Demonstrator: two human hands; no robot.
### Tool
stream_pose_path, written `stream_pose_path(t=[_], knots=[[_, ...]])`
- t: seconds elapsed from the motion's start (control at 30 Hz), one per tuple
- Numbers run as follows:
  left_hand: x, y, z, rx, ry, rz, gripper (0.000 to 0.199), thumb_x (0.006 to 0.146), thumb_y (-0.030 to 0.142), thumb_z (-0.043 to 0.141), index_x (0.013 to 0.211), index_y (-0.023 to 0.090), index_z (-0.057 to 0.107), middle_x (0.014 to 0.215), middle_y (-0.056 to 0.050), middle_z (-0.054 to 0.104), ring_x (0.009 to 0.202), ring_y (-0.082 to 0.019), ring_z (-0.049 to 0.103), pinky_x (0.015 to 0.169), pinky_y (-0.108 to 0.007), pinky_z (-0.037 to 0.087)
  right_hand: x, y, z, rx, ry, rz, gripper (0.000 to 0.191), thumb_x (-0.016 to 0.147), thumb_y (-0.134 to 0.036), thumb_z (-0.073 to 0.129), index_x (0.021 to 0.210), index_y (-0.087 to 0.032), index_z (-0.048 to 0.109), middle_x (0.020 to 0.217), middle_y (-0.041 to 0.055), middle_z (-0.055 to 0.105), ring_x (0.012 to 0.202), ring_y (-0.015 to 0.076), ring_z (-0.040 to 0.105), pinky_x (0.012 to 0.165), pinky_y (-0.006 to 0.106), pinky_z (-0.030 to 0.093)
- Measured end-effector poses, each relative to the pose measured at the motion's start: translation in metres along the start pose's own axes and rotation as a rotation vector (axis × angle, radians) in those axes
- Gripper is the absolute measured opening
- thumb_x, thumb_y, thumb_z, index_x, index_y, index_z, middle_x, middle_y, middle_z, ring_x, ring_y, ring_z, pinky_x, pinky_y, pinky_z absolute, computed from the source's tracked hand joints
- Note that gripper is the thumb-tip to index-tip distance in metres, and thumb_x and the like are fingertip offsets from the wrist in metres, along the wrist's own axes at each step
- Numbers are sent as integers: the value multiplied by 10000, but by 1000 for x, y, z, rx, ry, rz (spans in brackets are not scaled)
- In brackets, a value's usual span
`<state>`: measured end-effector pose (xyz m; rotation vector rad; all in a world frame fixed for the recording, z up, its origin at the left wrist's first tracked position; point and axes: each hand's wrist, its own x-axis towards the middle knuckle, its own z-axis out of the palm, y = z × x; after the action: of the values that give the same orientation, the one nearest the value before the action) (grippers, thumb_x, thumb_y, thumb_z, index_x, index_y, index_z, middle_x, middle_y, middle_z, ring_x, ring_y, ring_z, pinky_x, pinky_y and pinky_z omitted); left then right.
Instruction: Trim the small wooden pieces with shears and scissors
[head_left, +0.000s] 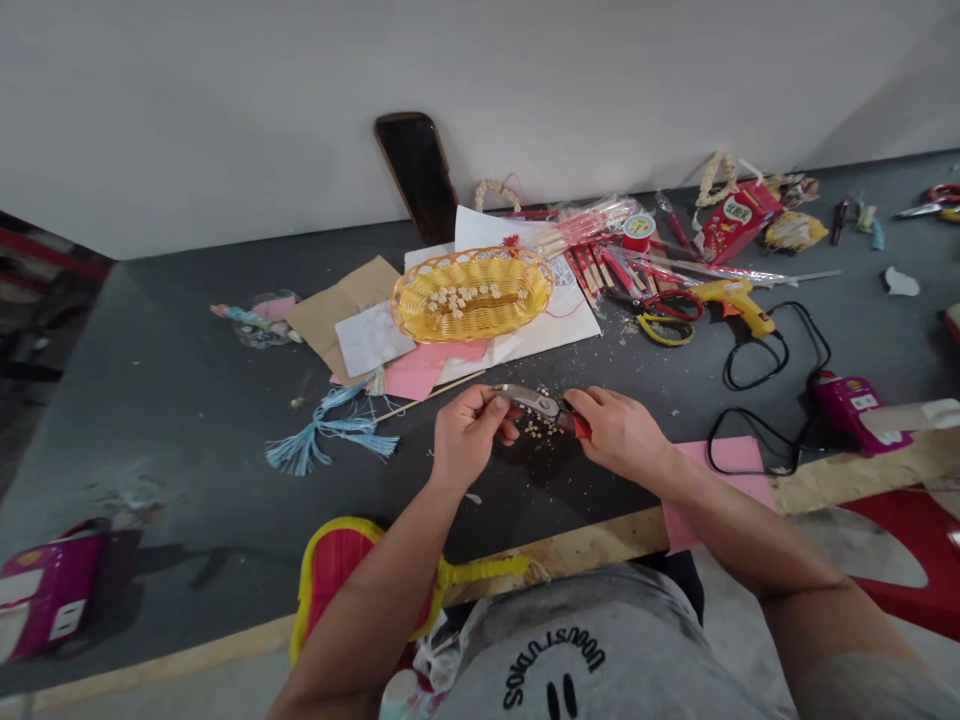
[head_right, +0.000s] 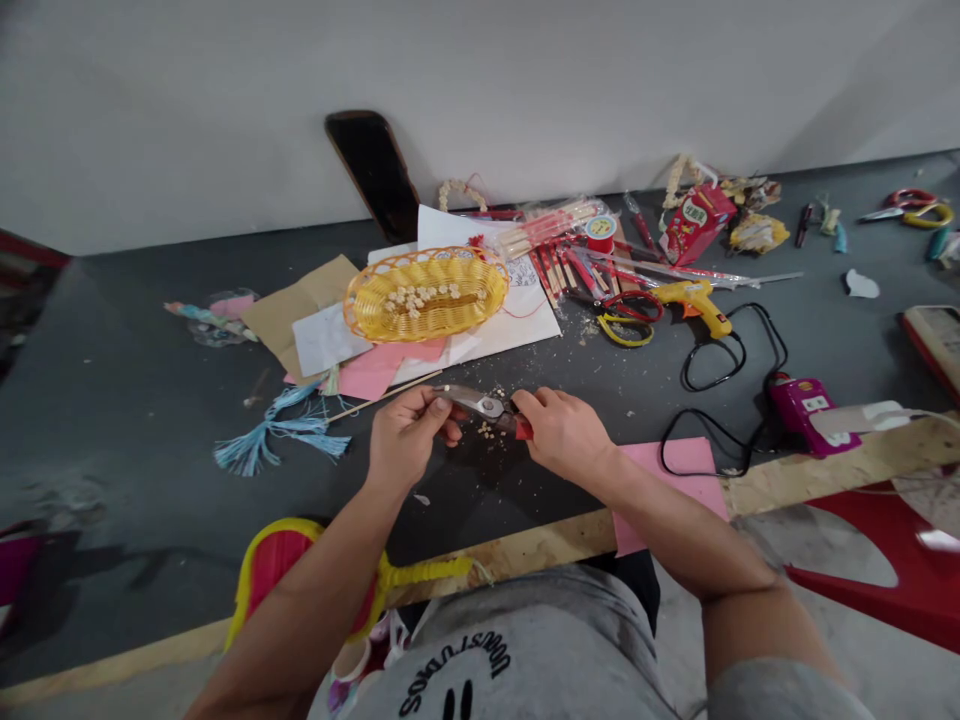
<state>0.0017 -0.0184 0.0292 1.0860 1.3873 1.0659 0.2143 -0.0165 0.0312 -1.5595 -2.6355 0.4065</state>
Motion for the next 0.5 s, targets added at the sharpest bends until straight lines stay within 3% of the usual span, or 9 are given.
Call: stream_pose_path(t=[0.27, 0.5], knots=[[7, -1, -11, -40, -121, -30, 304, 773, 444, 702, 684, 165, 619, 619, -33, 691, 379, -98, 546, 387, -219, 440, 3, 1, -2, -32, 44, -26, 381, 920, -225, 501, 1296, -194, 548, 1101, 112, 668, 975, 257, 604, 801, 354, 436], [8, -1, -17, -211, -263, -144, 330, 721, 427, 760, 642, 170, 570, 560, -1, 652, 295, -71, 466, 312, -196, 334, 1, 5, -2, 70, 32, -90, 330, 892, -156, 490, 1209, -176, 577, 999, 84, 656, 920, 219, 604, 826, 330, 440]])
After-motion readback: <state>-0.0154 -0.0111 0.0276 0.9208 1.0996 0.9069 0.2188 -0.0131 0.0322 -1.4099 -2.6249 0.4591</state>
